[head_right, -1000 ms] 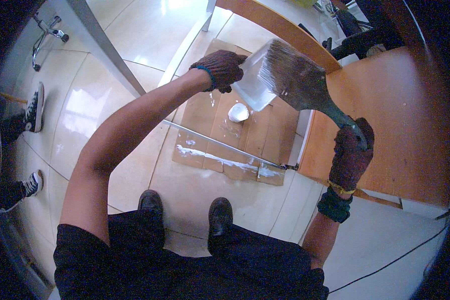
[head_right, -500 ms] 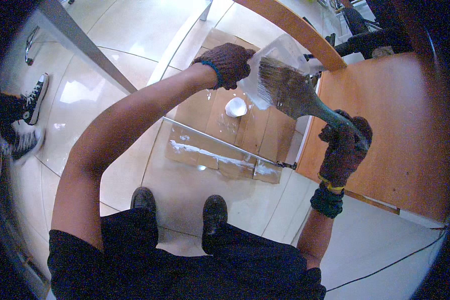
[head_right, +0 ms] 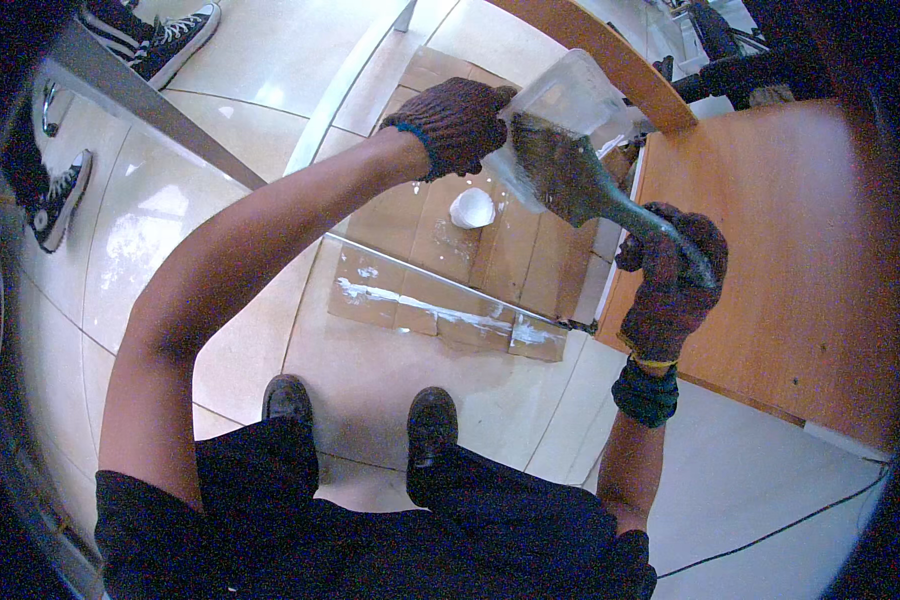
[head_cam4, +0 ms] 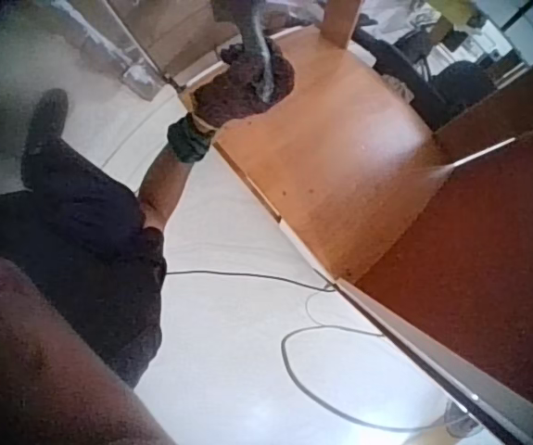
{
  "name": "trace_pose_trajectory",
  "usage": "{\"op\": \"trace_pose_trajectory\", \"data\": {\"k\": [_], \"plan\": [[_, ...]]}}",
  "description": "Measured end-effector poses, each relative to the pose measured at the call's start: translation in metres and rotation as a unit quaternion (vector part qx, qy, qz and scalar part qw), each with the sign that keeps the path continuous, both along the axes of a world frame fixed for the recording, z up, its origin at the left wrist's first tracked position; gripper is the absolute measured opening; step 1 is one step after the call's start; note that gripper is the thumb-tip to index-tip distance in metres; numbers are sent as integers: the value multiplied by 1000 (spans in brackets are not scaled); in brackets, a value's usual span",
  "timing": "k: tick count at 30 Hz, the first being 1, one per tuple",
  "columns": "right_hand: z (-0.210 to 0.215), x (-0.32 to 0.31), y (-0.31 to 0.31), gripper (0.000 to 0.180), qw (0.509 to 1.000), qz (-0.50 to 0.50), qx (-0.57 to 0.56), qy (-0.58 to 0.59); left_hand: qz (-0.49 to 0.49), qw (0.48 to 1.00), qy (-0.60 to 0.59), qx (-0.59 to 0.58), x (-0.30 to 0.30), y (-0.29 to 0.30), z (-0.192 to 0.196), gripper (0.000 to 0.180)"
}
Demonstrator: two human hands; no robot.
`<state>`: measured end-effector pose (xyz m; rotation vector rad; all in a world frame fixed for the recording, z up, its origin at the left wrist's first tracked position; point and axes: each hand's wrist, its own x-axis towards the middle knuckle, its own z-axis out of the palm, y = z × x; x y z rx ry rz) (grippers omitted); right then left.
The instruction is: The person sits on the floor and paints a metal frame white using a paintbrush and a small container of paint. They repeatedly dip the brush into the paint and apply it to the frame's edges and joints.
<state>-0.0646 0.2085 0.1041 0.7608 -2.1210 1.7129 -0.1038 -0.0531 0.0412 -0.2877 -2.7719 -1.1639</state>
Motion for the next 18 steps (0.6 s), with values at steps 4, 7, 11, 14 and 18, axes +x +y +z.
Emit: {"op": "trace_pose_trajectory", "data": {"k": [4,7,11,14,18], "plan": [[2,0,-5,31,999,-30,-7,10,2,999,-35,-31,1,-3,9,36],[5,-1,-5,30,998,-53,-7,15,40,998,-32,-25,2,-4,8,27],[2,-2,2,30,998,-61,-30,-1,56,998,-25,-2,2,-6,2,26],[-2,-2,5,29,995,-97,-35,-8,44,998,-34,5,-1,-8,-6,28],[4,-1,3,27,986,-152,-60,-16,7,998,-51,22,-2,-12,-11,34]]}}
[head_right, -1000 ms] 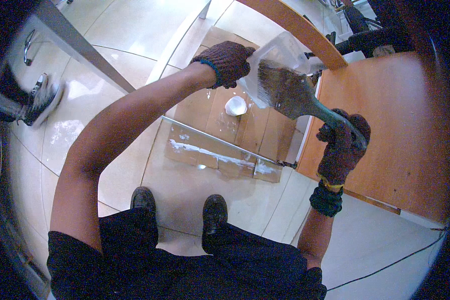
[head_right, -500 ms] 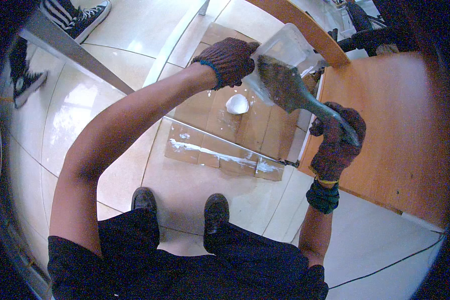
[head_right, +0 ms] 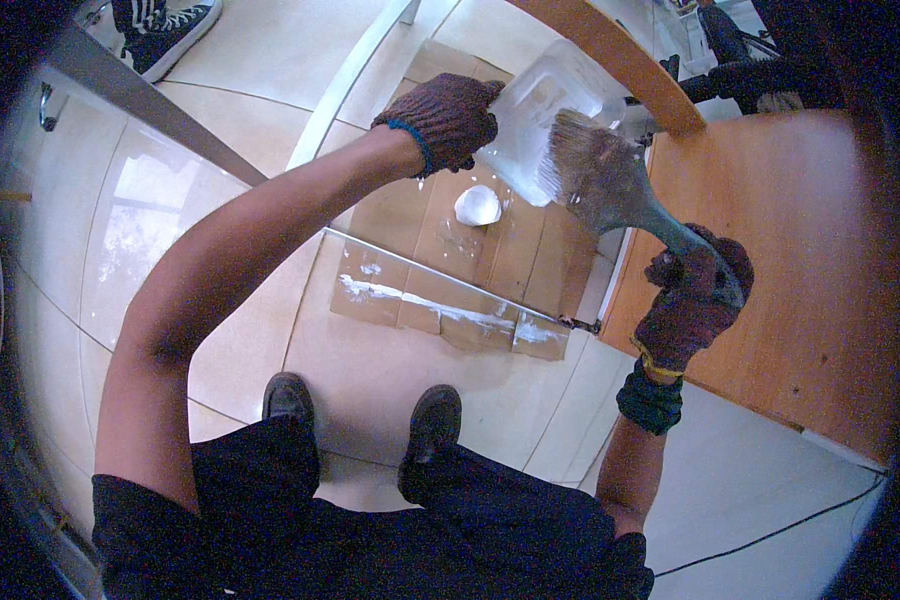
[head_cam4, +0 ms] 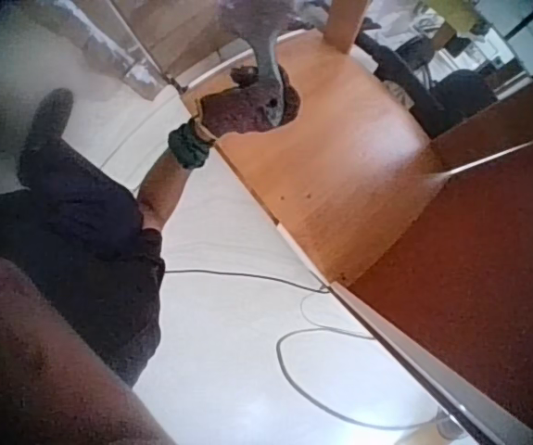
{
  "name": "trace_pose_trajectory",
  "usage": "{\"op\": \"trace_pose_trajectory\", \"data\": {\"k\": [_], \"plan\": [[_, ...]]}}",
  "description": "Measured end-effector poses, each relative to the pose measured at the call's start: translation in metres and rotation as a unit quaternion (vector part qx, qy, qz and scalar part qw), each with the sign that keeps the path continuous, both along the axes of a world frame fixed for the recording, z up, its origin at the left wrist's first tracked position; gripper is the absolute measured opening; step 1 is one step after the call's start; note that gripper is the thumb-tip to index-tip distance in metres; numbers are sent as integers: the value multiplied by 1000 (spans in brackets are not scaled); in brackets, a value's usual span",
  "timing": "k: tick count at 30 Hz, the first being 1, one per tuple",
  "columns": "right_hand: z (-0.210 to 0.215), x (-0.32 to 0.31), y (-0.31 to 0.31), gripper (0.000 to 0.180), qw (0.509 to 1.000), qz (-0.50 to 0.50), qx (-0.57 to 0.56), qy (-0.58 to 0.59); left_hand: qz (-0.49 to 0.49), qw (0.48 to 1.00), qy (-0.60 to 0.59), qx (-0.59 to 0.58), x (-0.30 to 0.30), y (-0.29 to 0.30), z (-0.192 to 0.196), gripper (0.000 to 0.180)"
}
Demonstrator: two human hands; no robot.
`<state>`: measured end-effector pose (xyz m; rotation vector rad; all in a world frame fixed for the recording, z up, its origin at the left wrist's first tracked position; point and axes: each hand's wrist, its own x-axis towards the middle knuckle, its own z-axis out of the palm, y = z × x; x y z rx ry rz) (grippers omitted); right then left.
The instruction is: The person sits on the floor and paints a metal frame white using a paintbrush and a small container of paint. They repeatedly dip the brush into the paint and apply it to the frame's edges and joints.
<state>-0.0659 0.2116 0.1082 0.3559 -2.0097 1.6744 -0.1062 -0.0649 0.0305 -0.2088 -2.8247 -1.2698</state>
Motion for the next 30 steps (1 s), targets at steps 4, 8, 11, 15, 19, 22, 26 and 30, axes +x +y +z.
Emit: {"op": "trace_pose_trajectory", "data": {"k": [4,8,11,15,19,22,26,30], "plan": [[3,-1,7,22,999,-6,31,-4,1,1000,18,-14,-1,6,1,35],[5,0,7,22,999,-17,28,-2,6,1000,13,-15,-1,7,2,37],[3,-5,19,25,999,19,14,-23,19,1000,14,-18,0,8,6,38],[0,-7,19,31,1000,7,-3,-26,24,987,76,-139,3,-1,2,40],[-1,-7,21,29,1000,6,-17,-18,32,999,6,-43,8,-2,9,40],[1,-4,15,24,1000,-12,-4,-3,62,997,11,-48,11,-1,11,25],[6,4,1,17,1000,-23,12,2,65,995,4,-81,13,1,16,23],[2,2,1,19,1000,12,26,9,67,995,20,-66,11,4,15,23]]}}
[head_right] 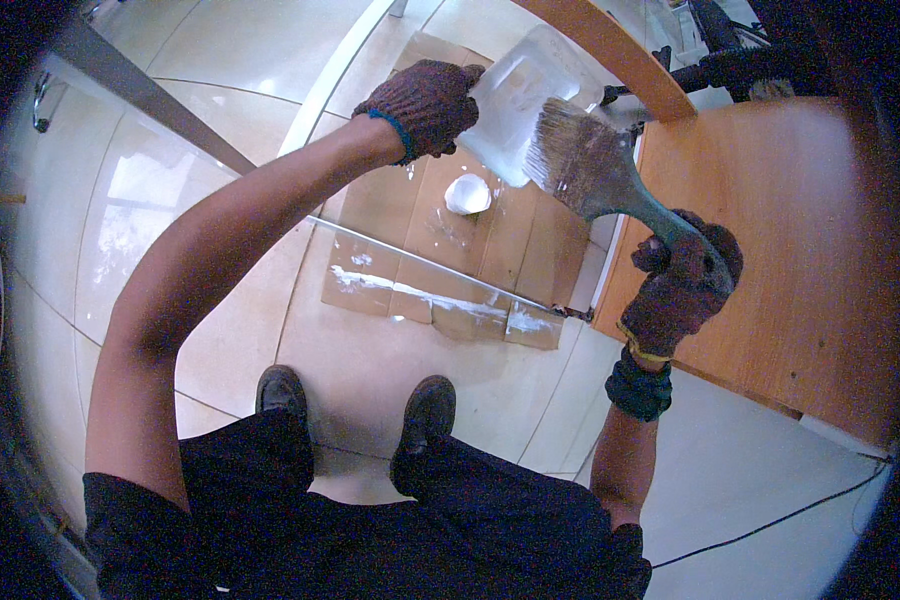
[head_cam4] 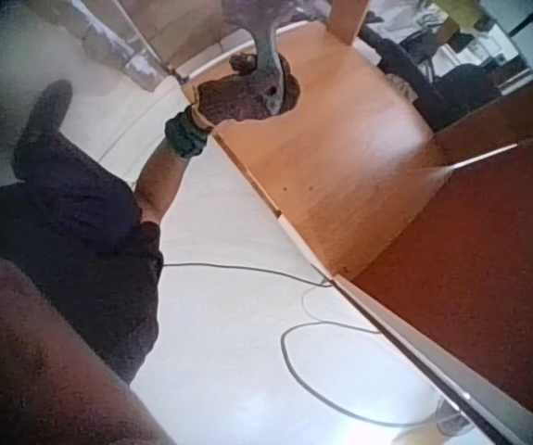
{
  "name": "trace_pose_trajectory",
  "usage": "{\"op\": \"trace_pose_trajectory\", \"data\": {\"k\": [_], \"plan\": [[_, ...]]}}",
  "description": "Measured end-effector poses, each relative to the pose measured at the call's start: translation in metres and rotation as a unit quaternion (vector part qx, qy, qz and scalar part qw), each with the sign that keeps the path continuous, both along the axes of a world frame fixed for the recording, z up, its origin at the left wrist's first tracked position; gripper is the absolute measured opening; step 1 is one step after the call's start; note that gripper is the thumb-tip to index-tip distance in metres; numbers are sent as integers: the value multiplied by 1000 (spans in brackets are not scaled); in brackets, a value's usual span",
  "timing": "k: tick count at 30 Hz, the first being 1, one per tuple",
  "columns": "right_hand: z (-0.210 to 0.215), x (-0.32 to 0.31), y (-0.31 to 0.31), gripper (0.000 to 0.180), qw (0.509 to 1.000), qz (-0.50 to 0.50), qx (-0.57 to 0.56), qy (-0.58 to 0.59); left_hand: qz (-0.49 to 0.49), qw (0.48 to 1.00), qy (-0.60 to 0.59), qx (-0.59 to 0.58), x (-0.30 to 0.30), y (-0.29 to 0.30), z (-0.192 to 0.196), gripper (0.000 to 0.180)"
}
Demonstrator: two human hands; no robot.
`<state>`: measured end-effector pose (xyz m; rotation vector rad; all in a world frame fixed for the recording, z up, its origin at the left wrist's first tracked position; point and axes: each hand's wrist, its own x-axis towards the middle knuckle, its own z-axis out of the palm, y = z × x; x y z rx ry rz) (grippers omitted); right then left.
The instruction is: The person sits on the floor and paints a metal frame white using a paintbrush and a small container of paint. They repeatedly dip the brush into the paint and apply it to the frame's edges and joints.
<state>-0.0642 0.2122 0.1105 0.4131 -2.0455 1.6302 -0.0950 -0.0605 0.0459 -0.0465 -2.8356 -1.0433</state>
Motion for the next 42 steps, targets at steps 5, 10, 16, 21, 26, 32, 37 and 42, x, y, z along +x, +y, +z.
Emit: {"op": "trace_pose_trajectory", "data": {"k": [5,10,16,21,26,32,37,42], "plan": [[5,-2,7,19,998,-38,42,1,-2,1000,-14,-16,-2,-7,-8,26],[-5,2,-3,19,1000,-13,-12,-2,-21,998,-53,25,-8,-8,-20,42],[1,11,9,19,999,-37,7,-13,-46,995,-85,8,1,-6,-5,38],[-3,24,58,23,995,7,-20,-102,-115,979,-118,-118,4,6,4,19],[-20,68,88,28,990,-33,-75,-112,-236,917,65,-315,7,16,-11,32],[-66,139,109,31,981,-115,-77,-138,-236,915,-7,-328,9,46,-29,35],[-142,186,130,24,978,-91,-139,-129,-269,886,13,-378,12,31,-39,36],[-191,203,141,24,982,-44,-110,-145,-155,968,-195,-12,32,38,-29,34]]}}
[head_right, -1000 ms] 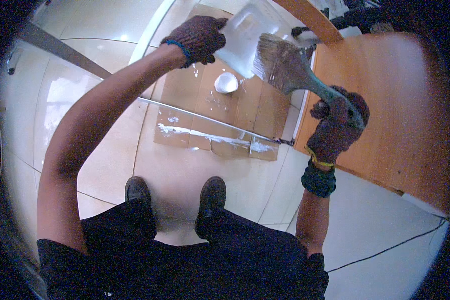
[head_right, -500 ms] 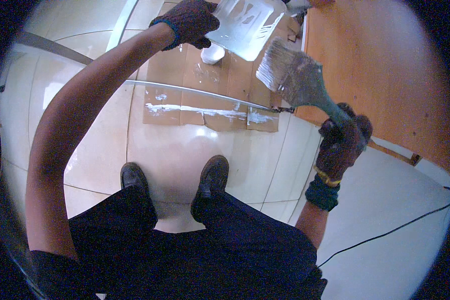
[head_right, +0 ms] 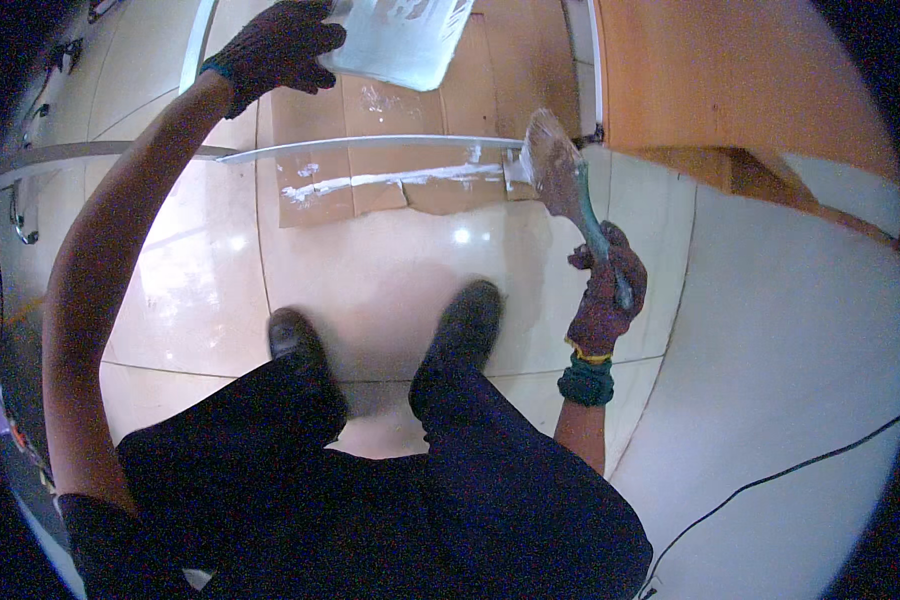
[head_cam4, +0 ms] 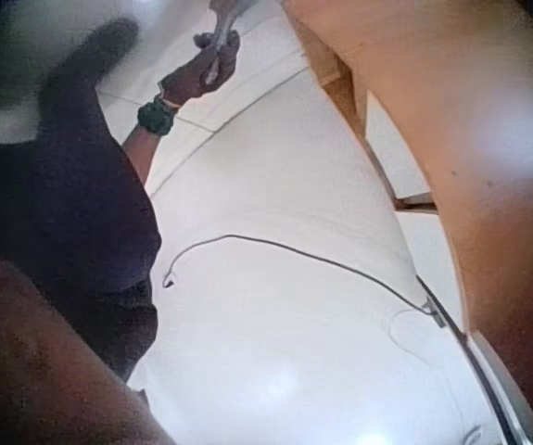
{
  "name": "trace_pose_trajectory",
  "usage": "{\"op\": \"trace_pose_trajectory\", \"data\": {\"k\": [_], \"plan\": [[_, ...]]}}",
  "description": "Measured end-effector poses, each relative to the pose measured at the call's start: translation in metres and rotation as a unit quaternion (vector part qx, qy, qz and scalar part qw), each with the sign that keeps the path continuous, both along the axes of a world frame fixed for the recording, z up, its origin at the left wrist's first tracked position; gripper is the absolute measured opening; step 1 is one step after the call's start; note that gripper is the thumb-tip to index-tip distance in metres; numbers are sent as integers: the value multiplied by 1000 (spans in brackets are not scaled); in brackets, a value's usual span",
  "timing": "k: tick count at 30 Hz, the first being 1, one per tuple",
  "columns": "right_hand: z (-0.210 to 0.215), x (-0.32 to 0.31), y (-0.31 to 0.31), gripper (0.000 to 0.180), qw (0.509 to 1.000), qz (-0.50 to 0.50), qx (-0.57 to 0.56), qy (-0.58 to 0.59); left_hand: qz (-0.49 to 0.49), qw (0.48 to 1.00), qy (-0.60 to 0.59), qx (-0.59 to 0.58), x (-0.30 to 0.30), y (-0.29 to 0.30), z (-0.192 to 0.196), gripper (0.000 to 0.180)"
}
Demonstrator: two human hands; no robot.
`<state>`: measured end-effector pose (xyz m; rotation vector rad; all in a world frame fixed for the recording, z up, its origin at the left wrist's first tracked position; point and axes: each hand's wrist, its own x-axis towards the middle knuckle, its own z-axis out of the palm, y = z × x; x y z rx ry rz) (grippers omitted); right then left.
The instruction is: The person sits on the floor and paints a metal frame white using a paintbrush and a small container of paint. They repeatedly dip the brush into the paint and apply it to the frame's edges and joints.
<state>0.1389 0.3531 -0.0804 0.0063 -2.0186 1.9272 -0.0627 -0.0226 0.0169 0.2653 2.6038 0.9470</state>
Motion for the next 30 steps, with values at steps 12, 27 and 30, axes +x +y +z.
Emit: {"op": "trace_pose_trajectory", "data": {"k": [12,27,30], "plan": [[-39,-4,19,18,998,-14,-19,52,132,966,-145,168,-15,40,24,54],[-47,2,34,20,999,-37,6,25,121,988,-89,45,11,32,26,47],[-45,12,35,24,999,10,-4,33,142,985,-95,35,9,31,33,47]]}}
